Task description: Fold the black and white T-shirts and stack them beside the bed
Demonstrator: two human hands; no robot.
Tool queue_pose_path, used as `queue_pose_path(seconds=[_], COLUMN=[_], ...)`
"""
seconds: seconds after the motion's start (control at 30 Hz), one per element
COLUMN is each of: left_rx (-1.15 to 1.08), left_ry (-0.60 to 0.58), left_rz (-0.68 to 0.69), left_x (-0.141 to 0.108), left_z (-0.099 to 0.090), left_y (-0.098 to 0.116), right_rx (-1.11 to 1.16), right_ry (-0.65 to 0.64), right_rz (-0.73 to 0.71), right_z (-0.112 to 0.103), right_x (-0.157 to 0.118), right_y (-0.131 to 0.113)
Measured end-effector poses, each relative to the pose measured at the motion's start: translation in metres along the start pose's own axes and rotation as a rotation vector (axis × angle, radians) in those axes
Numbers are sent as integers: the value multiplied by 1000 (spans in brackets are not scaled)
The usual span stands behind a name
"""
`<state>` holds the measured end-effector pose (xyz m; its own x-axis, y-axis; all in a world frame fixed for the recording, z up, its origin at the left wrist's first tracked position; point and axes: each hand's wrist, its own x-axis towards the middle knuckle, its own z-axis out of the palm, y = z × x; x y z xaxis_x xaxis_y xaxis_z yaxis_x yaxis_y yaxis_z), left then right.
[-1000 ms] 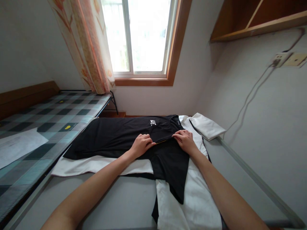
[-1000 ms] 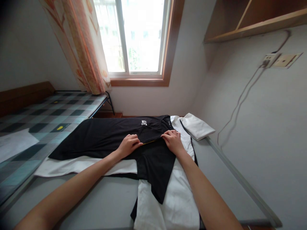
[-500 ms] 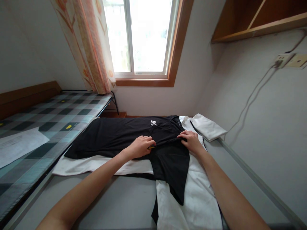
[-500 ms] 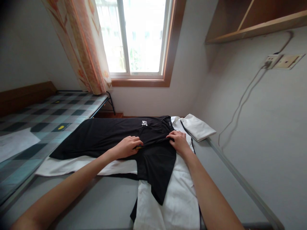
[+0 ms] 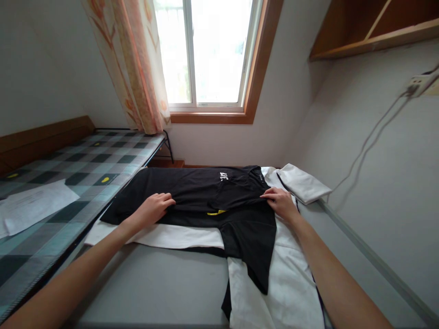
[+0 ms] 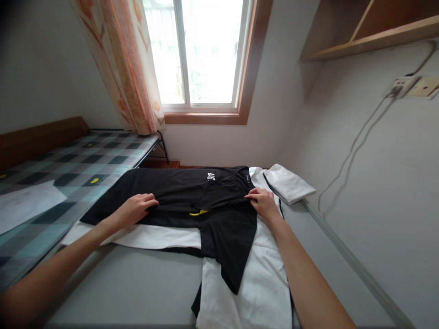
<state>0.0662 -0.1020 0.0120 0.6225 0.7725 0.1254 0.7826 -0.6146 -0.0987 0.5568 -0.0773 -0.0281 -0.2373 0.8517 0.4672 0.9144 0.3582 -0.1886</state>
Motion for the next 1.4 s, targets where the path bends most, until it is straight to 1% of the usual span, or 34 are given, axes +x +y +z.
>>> queue_pose_path(seconds=[0.13,0.23,0.33,0.43,0.5,0.53,0.57,0.7,0.77,0.83,1.0,1.1,1.23,1.4], left_rx=[-57,-129,-194,-287,-339,-359,-371,-336,-289,-243,-134,-141,-142,-147], left_ry=[-11,-25,16,114,197,216,212,68,20,-2,1,-34,-15,-13], left_rz=[-166,-266,-357,-438,-474,-478,-471,-378,-320,-282,-263,-224,-229,-240], left_x=[-45,-81,-110,-127,-131,-131,-131,-123,-119,-116,-112,-108,-104,-104], left_z=[4,7,8,9,8,8,7,2,0,-2,-6,-5,1,3], left_y=[-52,-86,-112,-128,-130,-130,-128,-115,-110,-106,-101,-97,-91,-91], right_rx=[-15,-41,-80,-111,-113,-109,-105,-96,-96,-102,-157,-178,-130,-119], right_ry=[0,-13,-27,-22,3,15,25,25,28,41,66,66,37,14], right_rz=[-33,-70,-111,-166,-179,-177,-173,-163,-164,-165,-159,-196,-275,-290], right_z=[0,-1,-5,-12,-15,-16,-16,-9,-5,-2,-5,-9,-10,-8], right_x=[-1,-3,-6,-9,-11,-11,-12,-17,-19,-21,-22,-21,-18,-13], right_y=[3,4,5,10,15,19,22,28,28,26,15,1,-17,-23])
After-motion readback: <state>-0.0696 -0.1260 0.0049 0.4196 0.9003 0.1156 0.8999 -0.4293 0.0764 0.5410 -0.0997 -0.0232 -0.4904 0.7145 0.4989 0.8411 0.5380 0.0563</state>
